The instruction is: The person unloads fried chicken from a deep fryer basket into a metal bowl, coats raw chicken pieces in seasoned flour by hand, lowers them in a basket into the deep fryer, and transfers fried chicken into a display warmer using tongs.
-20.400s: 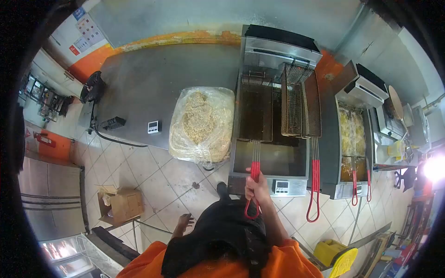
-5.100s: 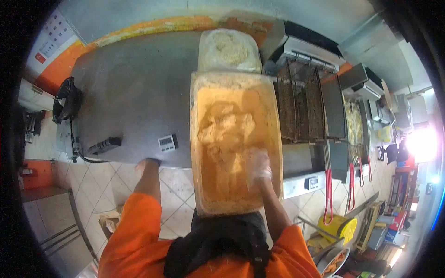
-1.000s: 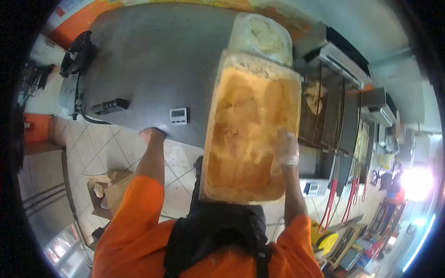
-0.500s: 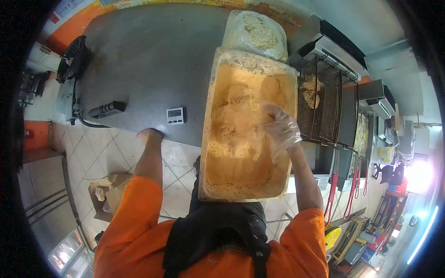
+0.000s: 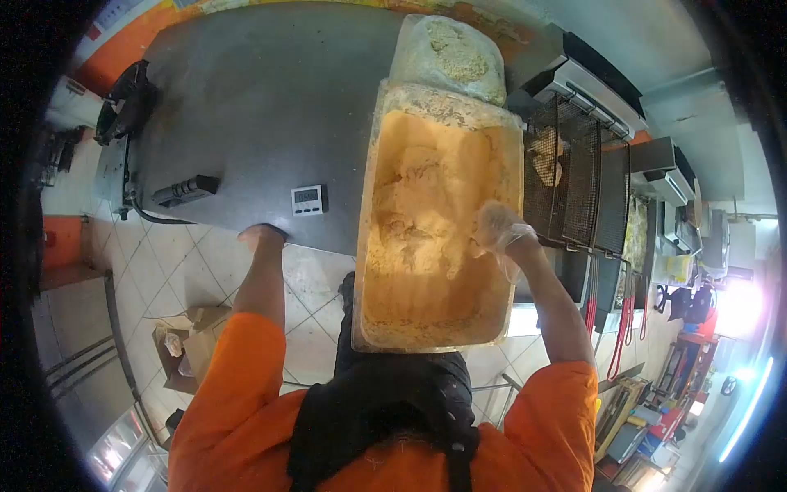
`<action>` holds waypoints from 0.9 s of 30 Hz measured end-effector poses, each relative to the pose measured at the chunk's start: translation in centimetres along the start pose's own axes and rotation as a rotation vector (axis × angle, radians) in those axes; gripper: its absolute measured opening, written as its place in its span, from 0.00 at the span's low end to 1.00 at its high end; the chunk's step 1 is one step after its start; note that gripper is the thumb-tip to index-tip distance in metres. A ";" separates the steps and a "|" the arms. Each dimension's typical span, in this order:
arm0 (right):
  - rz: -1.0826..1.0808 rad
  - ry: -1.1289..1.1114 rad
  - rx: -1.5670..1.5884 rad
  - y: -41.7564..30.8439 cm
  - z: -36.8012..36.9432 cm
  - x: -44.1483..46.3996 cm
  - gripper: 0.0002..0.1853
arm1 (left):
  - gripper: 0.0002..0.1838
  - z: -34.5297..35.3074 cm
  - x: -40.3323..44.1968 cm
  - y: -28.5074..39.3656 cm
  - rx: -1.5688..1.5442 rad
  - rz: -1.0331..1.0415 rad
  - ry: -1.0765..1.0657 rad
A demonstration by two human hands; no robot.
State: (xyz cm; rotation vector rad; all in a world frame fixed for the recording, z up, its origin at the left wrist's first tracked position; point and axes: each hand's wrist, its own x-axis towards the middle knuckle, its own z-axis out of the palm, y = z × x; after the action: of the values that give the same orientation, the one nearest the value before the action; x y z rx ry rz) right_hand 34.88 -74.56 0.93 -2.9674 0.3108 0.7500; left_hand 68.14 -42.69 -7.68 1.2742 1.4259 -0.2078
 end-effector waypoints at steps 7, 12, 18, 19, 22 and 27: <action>0.390 0.354 0.900 -1.3 -12.0 -6.5 0.11 | 0.38 0.2 1.2 -0.4 0.153 0.083 -0.001; 0.528 0.459 0.212 5.8 -14.6 -10.4 0.14 | 0.38 0.1 1.9 -0.8 0.268 0.157 0.015; 0.326 0.400 -0.282 4.6 -14.9 -3.4 0.17 | 0.37 0.2 0.8 -0.3 0.374 0.248 0.032; 0.180 0.315 -0.500 4.7 -13.2 -1.2 0.18 | 0.37 0.3 1.3 -0.4 0.389 0.264 0.035; 0.362 0.175 0.079 -0.2 -12.6 6.2 0.21 | 0.37 0.3 1.5 -0.7 0.434 0.314 0.049; 0.591 0.036 0.537 -4.8 -8.8 15.4 0.30 | 0.35 1.0 5.3 -2.2 0.540 0.394 0.086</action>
State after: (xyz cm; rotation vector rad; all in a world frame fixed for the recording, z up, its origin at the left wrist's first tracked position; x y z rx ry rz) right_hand 53.21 -73.56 1.41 -2.3769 1.2083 0.5298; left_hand 68.38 -41.33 -13.39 1.9989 1.1941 -0.2825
